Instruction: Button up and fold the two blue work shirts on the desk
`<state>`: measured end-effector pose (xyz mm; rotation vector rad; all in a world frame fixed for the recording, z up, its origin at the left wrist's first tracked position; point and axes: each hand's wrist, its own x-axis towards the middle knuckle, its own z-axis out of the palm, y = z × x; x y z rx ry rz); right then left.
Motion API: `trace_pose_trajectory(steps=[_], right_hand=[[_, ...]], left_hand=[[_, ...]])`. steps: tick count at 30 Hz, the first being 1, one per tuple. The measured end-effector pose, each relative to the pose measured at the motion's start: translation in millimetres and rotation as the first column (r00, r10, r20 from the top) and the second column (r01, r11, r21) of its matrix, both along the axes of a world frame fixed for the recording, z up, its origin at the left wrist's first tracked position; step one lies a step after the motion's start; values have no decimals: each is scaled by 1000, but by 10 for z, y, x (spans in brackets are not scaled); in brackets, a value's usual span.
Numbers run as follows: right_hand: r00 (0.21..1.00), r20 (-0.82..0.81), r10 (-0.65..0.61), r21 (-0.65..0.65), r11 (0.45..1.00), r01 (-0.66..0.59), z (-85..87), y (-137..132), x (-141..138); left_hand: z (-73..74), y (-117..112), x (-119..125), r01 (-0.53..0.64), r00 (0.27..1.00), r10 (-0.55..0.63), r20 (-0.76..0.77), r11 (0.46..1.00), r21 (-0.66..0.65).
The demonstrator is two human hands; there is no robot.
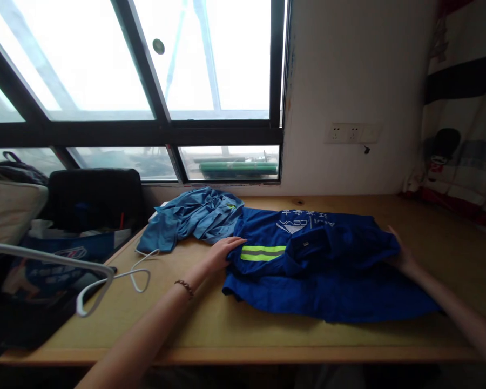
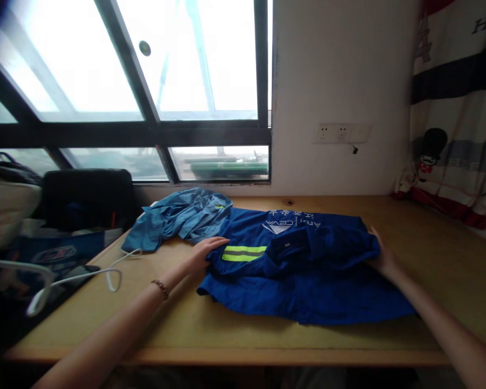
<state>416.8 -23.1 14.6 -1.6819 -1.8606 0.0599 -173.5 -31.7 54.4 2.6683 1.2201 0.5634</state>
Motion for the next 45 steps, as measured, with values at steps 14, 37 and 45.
trace_pose_trajectory(steps=[14, 37, 45], right_hand=[[653, 754, 67, 72, 980, -184, 372, -138, -596], [713, 687, 142, 79, 960, -268, 295, -862, -703], [738, 673, 54, 90, 984, -154, 587, -833, -504]], left_hand=[[40, -233, 266, 102, 918, -19, -395, 976, 191], [-23, -819, 260, 86, 967, -39, -251, 980, 179], [435, -809, 360, -139, 974, 173, -145, 965, 220]])
